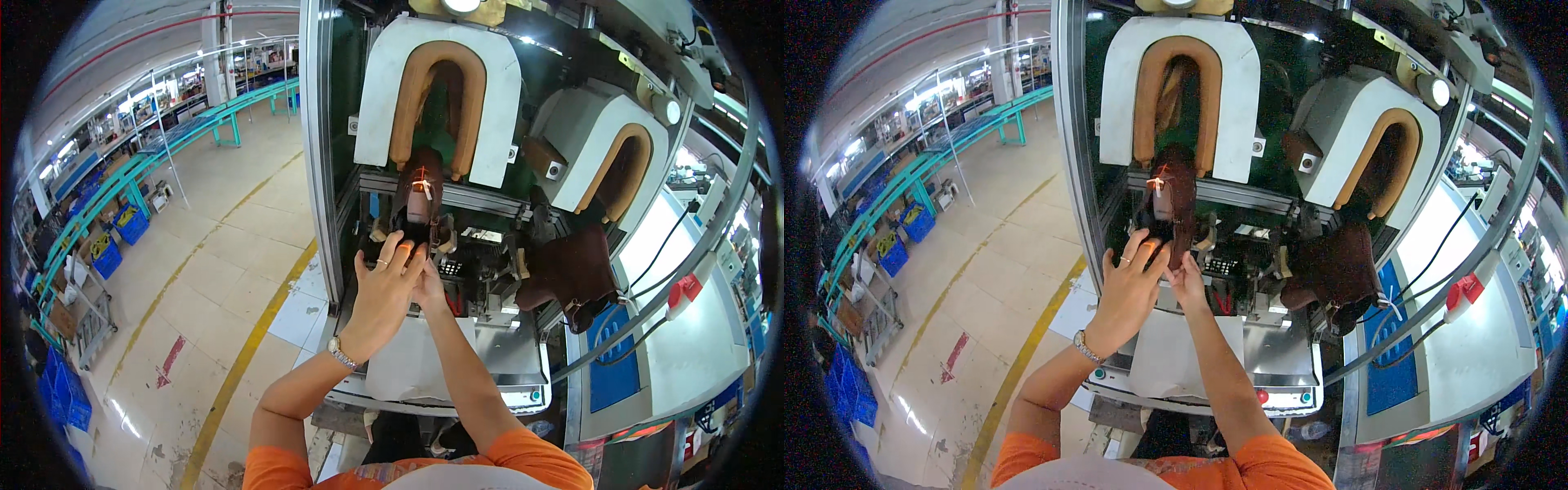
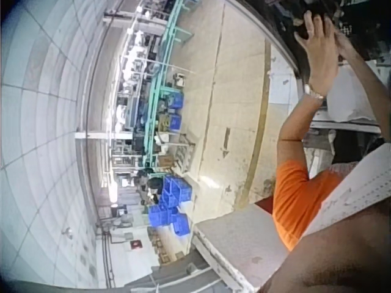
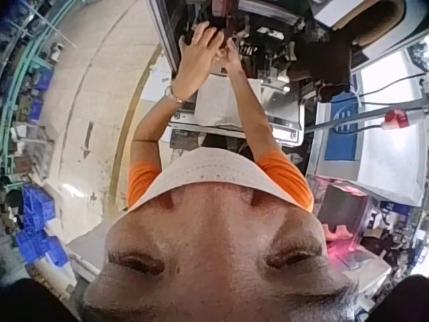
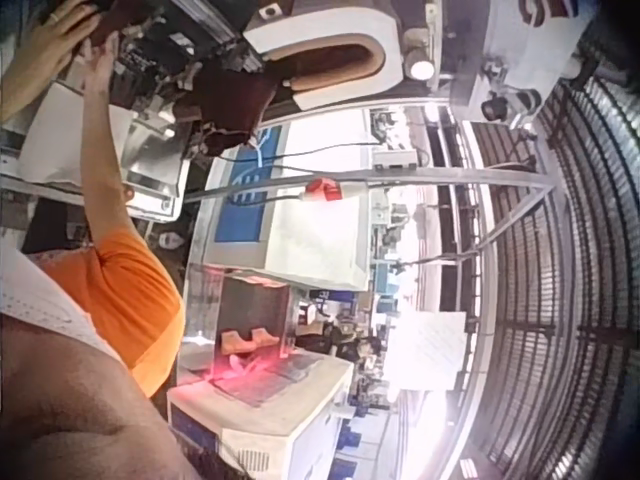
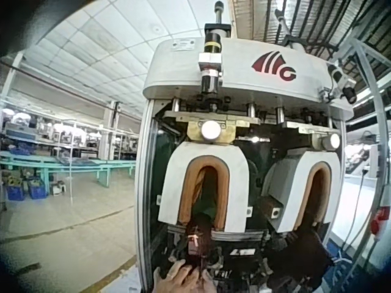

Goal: The person repeatedly places brown shoe uppers onto a machine jig, presses a button to activate the machine, and then removes the shoes. The person handles the shoes one at a time, inspecting them briefly before placing them back on a nearby surface. The process is repeated multiple times throughout the clip.

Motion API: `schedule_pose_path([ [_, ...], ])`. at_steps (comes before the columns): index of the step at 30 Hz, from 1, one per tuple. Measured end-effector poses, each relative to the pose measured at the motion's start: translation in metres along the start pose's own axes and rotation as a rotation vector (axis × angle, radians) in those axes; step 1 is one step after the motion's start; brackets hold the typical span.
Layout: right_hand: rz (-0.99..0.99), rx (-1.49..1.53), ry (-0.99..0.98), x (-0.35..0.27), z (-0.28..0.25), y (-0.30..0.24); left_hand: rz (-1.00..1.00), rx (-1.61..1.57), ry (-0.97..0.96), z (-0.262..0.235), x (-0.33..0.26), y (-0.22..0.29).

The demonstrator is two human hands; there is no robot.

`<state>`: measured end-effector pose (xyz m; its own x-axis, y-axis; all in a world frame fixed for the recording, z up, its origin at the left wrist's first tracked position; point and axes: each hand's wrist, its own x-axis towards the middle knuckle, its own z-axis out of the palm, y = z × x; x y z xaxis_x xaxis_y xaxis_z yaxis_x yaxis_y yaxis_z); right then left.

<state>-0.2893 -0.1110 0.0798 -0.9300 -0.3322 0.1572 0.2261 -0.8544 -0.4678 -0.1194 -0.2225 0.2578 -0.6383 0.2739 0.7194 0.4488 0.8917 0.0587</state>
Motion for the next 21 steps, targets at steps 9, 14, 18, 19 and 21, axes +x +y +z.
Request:
schedule_pose_path([
  [9, -0.064, -0.050, 0.176, -0.003, 0.019, 0.007, 0.000, -0.076, -0.019, 0.000, 0.000, -0.015],
  [14, -0.083, 0.003, 0.090, -0.003, 0.012, 0.006, 0.016, -0.098, -0.018, 0.003, -0.001, -0.017],
  [18, -0.090, 0.038, 0.035, -0.004, 0.006, 0.009, 0.021, -0.095, -0.014, 0.003, 0.000, -0.017],
  [19, -0.097, 0.049, 0.036, -0.005, 0.005, 0.011, 0.018, -0.103, -0.016, 0.003, -0.001, -0.017],
  [21, -0.098, 0.039, 0.034, -0.004, 0.003, 0.011, 0.014, -0.113, -0.017, 0.006, 0.000, -0.016],
])
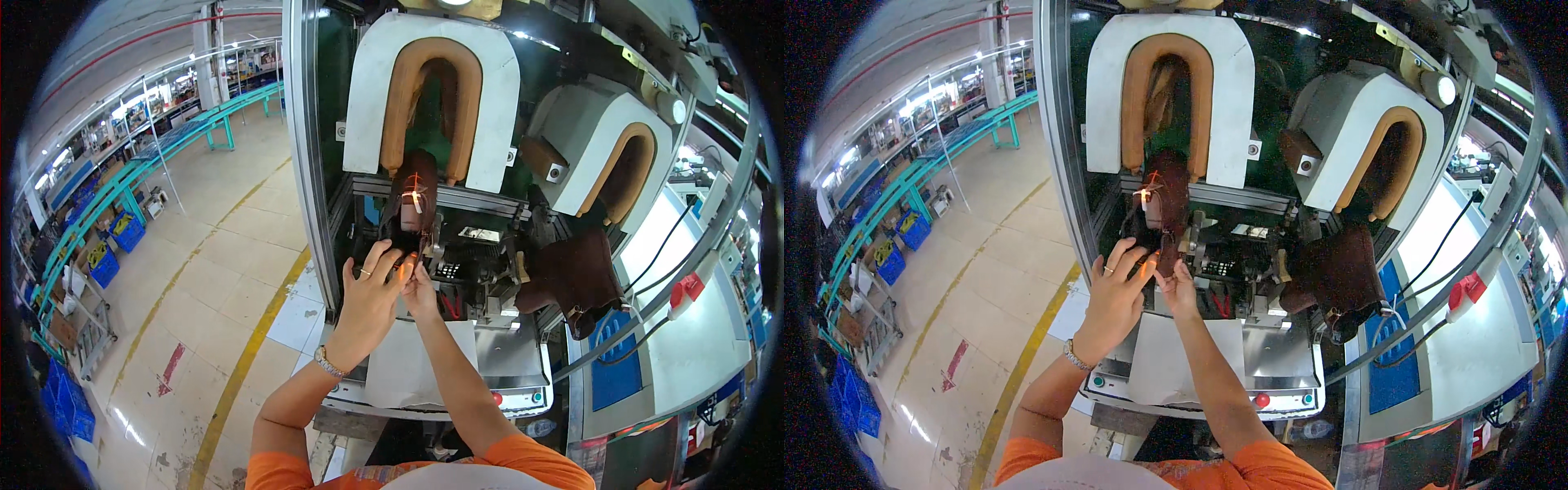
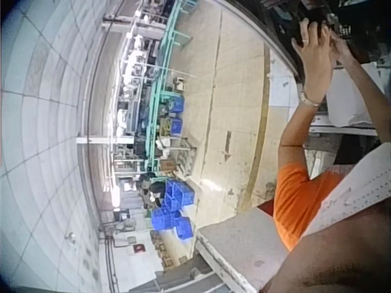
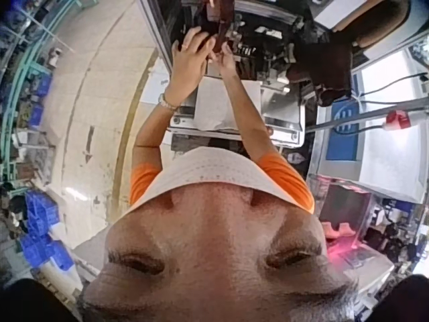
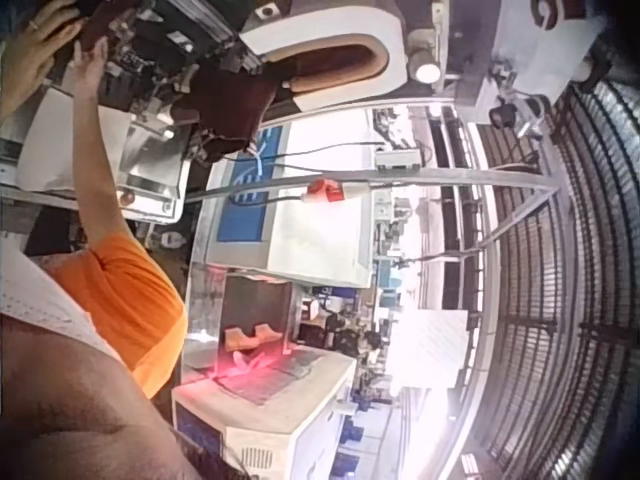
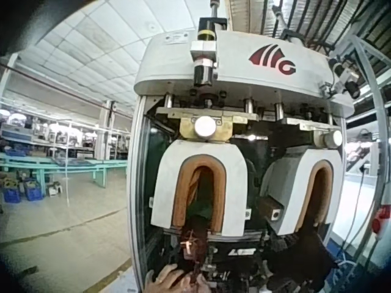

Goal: The person repeatedly places brown shoe uppers onto a machine jig, presses a button to activate the machine, and then removes the shoes. The person handles the shoes one at a time, inspecting them briefly before placing them back on a nearby surface. The process is repeated multiple times throughout the clip.

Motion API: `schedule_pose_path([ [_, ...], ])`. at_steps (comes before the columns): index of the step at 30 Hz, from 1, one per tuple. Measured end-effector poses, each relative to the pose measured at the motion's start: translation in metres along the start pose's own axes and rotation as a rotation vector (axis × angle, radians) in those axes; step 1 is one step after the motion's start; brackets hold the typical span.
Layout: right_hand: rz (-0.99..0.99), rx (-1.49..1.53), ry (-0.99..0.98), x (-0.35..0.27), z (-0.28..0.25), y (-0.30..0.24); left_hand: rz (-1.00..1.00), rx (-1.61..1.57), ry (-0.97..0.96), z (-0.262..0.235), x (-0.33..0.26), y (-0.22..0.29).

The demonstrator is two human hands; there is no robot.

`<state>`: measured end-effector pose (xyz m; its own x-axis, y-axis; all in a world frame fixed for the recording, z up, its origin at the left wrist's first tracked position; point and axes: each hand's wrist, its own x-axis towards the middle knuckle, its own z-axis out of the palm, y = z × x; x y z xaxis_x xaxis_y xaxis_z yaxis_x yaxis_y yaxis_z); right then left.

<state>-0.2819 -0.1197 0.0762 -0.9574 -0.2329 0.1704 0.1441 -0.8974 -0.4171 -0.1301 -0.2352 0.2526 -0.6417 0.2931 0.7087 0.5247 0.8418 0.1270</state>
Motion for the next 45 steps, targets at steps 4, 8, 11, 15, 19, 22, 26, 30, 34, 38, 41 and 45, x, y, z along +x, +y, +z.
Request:
schedule_pose_path([
  [4, 0.035, 0.016, -0.029, -0.004, -0.001, -0.001, -0.002, 0.007, 0.001, 0.002, -0.001, 0.000],
  [8, 0.058, 0.039, 0.028, -0.002, 0.003, -0.001, 0.004, 0.004, 0.012, 0.001, 0.000, -0.002],
  [11, 0.098, 0.080, 0.082, 0.000, 0.003, -0.002, 0.007, 0.036, 0.004, -0.004, 0.006, 0.006],
  [15, 0.232, -0.356, 0.443, -0.037, 0.025, -0.026, -0.003, -0.040, 0.093, -0.015, -0.006, 0.013],
  [19, -0.152, -0.950, -0.108, -0.162, 0.096, -0.103, -0.185, -0.168, 0.235, -0.004, -0.084, -0.029],
  [22, -0.744, -1.320, -0.321, -0.251, 0.131, -0.198, -0.696, -0.188, 0.157, 0.046, -0.215, -0.096],
  [26, -1.203, -1.404, 0.351, -0.293, 0.142, -0.273, -1.624, -0.723, -0.190, 0.096, -0.309, -0.101],
  [30, -1.052, -1.378, 0.248, -0.272, 0.146, -0.296, -1.597, -0.974, -0.168, 0.120, -0.329, -0.101],
  [34, -1.040, -1.378, 0.137, -0.261, 0.134, -0.302, -1.666, -0.787, -0.112, 0.130, -0.318, -0.095],
  [38, -1.020, -1.257, 0.163, -0.259, 0.127, -0.304, -1.641, -0.753, -0.128, 0.124, -0.304, -0.094],
  [41, -0.983, -1.156, 0.192, -0.258, 0.120, -0.305, -1.113, -0.144, 0.096, 0.122, -0.298, -0.088],
  [45, -0.964, -1.194, 0.244, -0.262, 0.106, -0.318, -0.570, -0.124, 0.279, 0.118, -0.207, -0.005],
])
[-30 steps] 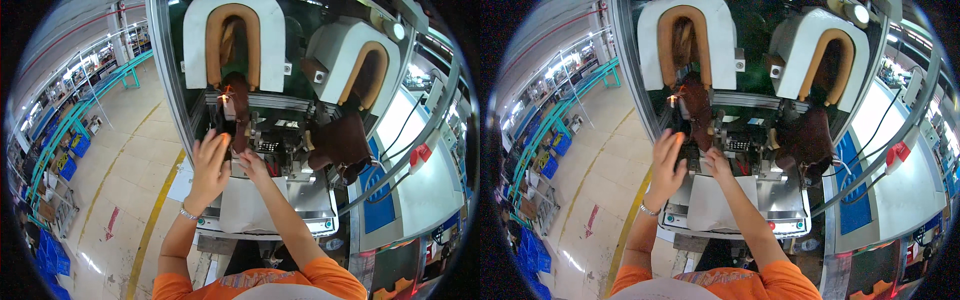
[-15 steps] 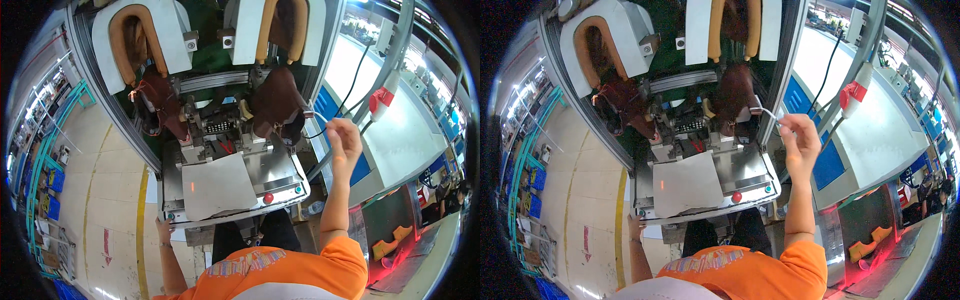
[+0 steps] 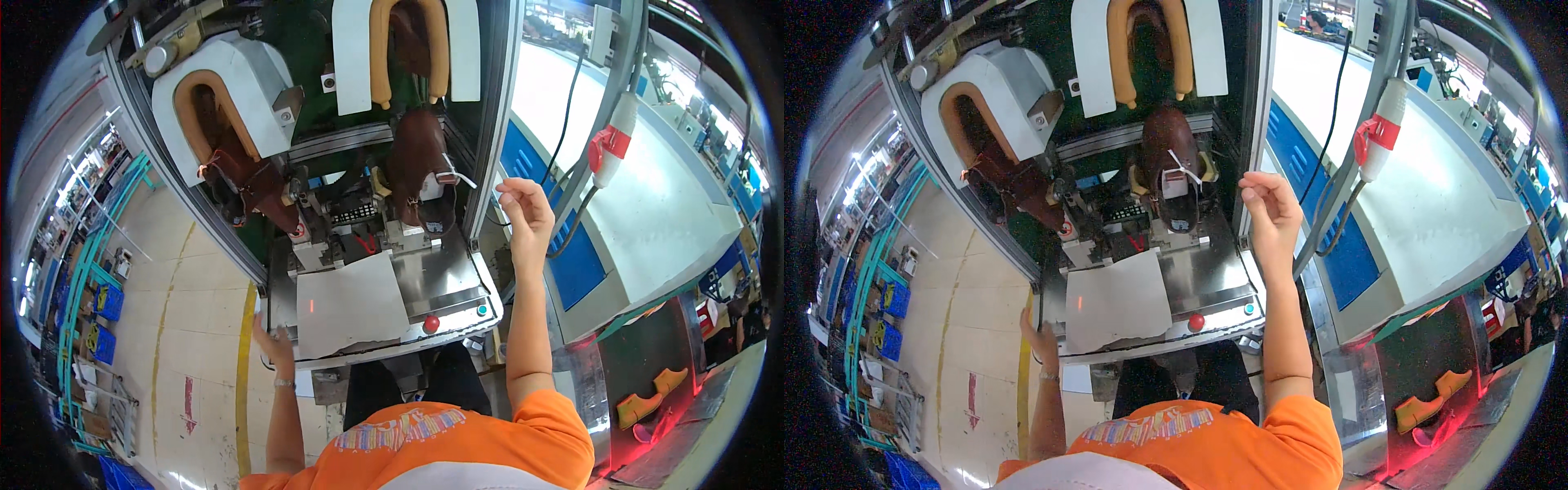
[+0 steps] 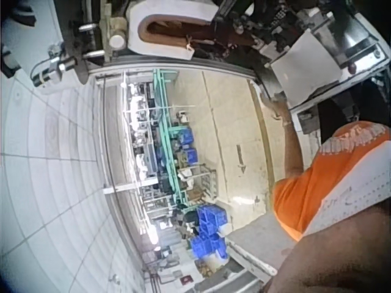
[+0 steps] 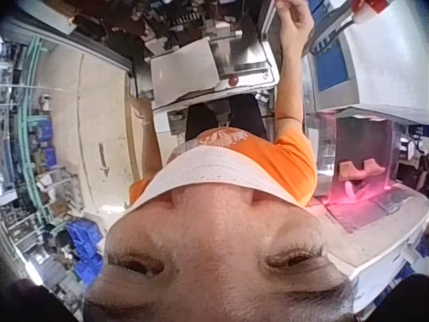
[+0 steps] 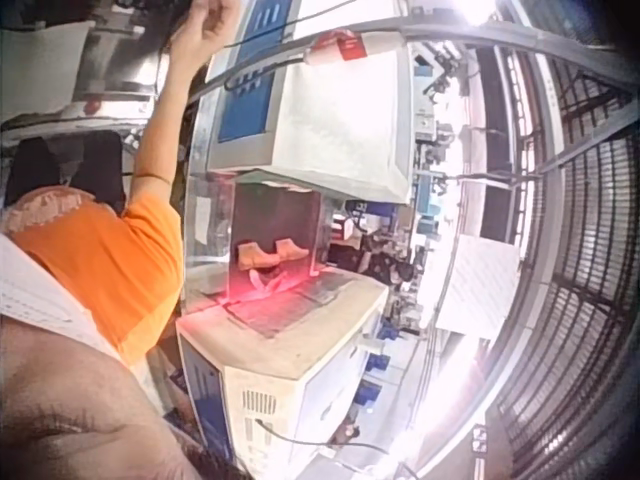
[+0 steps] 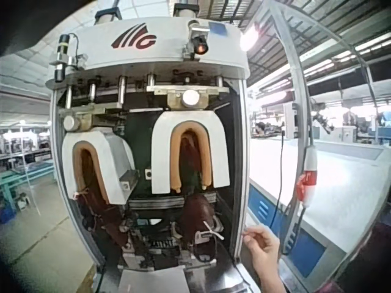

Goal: The person repeatedly places brown shoe uppers onto a machine jig, presses a button to activate the machine, and then removes the shoes. The person handles the shoes one at a time, inspecting them briefly before placing them back on a nearby surface. The process is repeated multiple times throughout the clip.

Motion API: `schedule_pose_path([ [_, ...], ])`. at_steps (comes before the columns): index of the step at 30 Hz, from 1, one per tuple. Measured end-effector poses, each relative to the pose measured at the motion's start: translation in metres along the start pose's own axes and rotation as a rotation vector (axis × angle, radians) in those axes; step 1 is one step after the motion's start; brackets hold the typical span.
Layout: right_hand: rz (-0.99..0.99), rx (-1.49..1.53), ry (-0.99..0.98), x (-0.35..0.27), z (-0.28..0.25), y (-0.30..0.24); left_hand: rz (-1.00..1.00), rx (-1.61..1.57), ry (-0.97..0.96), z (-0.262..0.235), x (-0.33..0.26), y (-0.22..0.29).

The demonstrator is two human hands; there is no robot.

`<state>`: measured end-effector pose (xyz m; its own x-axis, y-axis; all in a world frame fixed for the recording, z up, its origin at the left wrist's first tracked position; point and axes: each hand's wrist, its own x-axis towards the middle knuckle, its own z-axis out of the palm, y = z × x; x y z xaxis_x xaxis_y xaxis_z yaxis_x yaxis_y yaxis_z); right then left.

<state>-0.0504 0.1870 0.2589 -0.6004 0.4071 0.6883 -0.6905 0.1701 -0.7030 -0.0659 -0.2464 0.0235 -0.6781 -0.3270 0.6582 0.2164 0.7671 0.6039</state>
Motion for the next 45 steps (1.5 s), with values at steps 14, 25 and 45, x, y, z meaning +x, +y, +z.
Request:
schedule_pose_path([
  [14, -0.437, -0.467, -0.240, 0.019, 0.041, -0.048, 0.237, -0.838, -0.495, 0.034, 0.026, 0.280],
  [25, -0.660, -0.514, -0.145, 0.043, 0.014, -0.055, -0.173, -1.098, -0.450, 0.003, 0.037, 0.266],
  [45, 0.194, -0.303, -0.733, 0.015, -0.183, -0.067, -1.459, -1.865, -1.823, 0.048, -0.071, 0.325],
])
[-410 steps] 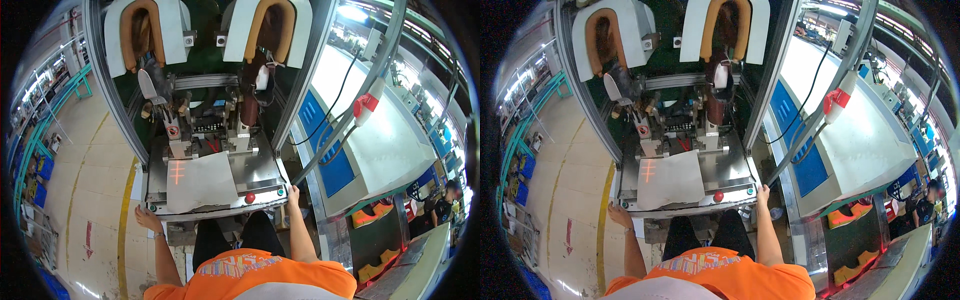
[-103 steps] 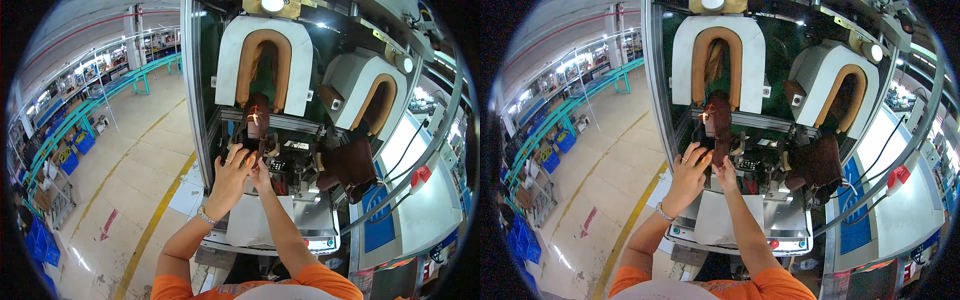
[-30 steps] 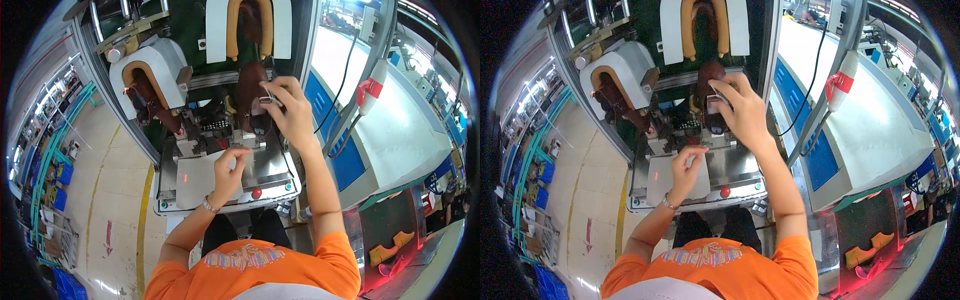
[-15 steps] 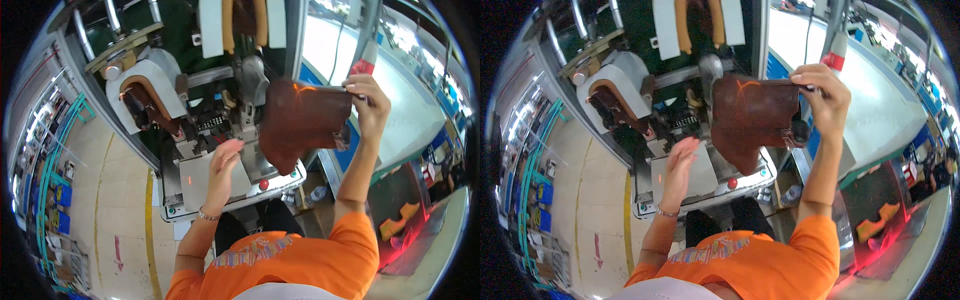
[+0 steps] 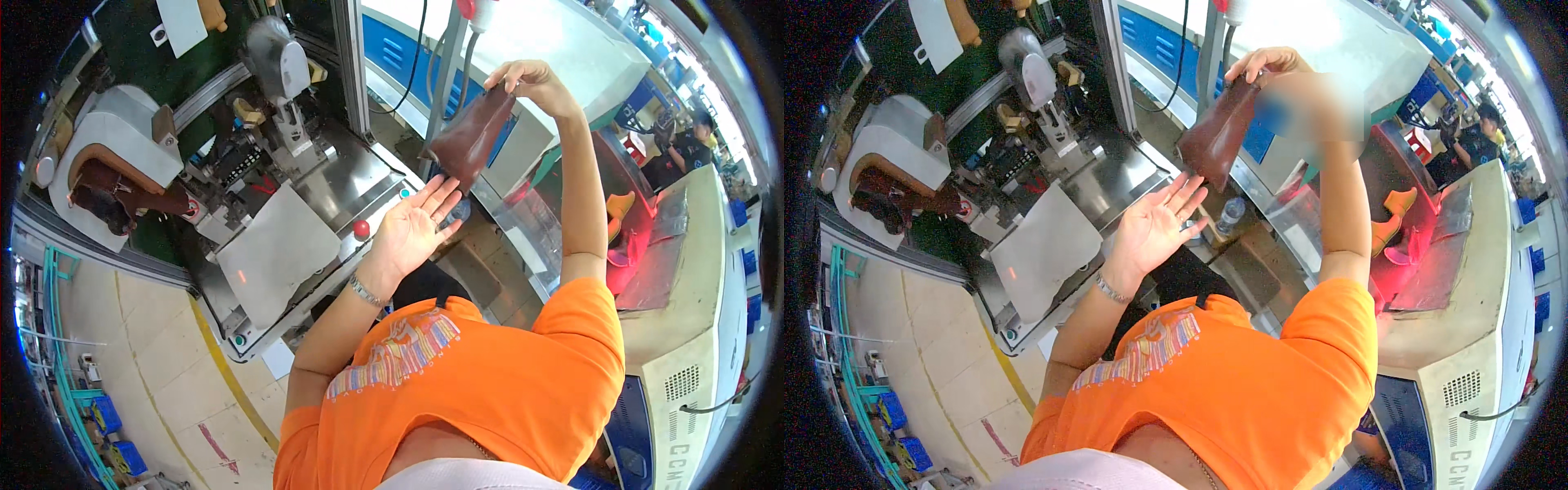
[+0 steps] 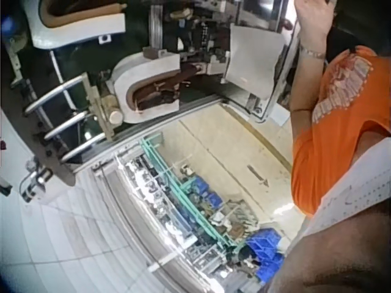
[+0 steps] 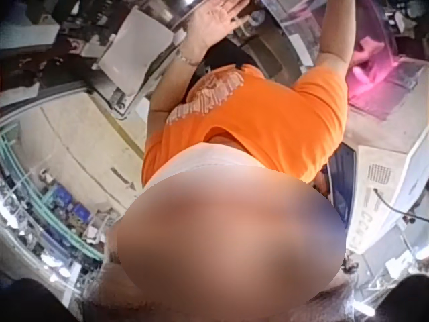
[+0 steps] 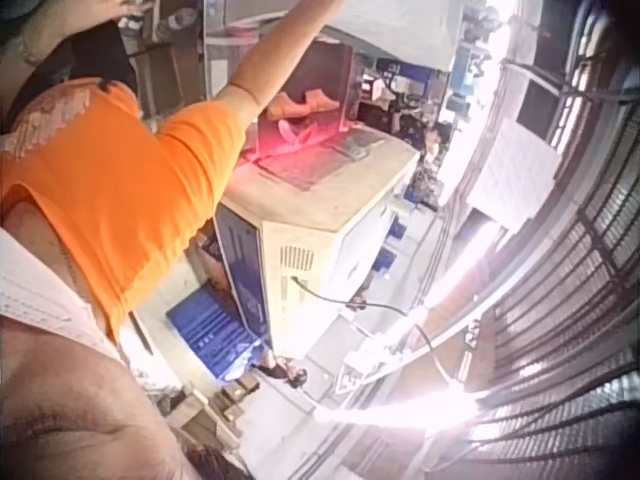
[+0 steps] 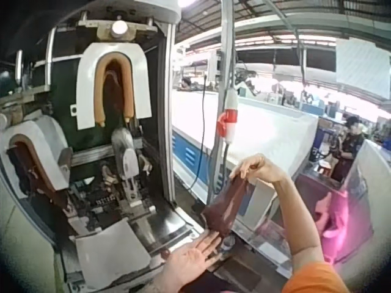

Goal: The person repeatedly places brown shoe uppers onto a machine jig, presses a button to activate the machine, and then removes the shoes. The person handles the shoes one at a time, inspecting them briefly before placing them back on a nearby surface. The process is repeated multiple times throughout the clip.

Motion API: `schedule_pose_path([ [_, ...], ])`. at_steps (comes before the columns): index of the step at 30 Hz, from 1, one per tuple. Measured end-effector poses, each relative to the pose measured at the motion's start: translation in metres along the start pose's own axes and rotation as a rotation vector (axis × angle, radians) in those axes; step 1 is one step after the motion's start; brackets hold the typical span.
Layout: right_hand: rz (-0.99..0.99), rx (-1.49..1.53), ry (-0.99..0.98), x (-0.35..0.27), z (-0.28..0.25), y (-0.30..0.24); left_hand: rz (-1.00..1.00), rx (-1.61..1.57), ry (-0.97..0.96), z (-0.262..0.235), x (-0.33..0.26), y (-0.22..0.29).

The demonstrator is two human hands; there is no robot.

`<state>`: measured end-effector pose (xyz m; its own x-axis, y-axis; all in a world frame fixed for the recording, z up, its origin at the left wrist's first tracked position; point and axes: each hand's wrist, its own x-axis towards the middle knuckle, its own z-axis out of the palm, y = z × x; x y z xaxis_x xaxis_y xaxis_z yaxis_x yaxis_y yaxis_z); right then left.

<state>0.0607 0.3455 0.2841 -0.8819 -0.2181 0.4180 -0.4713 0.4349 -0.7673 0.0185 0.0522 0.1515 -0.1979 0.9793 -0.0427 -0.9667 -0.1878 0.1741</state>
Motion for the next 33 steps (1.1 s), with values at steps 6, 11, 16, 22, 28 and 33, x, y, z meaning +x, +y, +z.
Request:
schedule_pose_path([
  [6, 0.043, 0.149, 0.086, 0.005, 0.009, 0.032, 0.155, 0.388, 0.136, -0.017, 0.024, -0.001],
  [11, 0.061, 0.204, 0.118, 0.016, 0.020, 0.053, 0.596, 0.605, 0.225, -0.026, 0.038, -0.004],
  [16, 0.134, 0.390, 0.185, 0.003, 0.029, 0.080, 0.687, 0.861, 0.111, -0.013, 0.024, -0.003],
  [22, 0.145, 0.602, 0.222, -0.011, 0.047, 0.089, 0.608, 0.763, -0.038, -0.004, 0.008, 0.007],
  [28, 0.177, 0.521, 0.319, -0.009, 0.062, 0.073, 0.603, 0.708, 0.215, -0.010, 0.006, 0.022],
  [33, 0.229, 0.442, 0.381, -0.009, 0.080, 0.063, 0.826, 0.750, 0.285, -0.016, 0.012, 0.023],
])
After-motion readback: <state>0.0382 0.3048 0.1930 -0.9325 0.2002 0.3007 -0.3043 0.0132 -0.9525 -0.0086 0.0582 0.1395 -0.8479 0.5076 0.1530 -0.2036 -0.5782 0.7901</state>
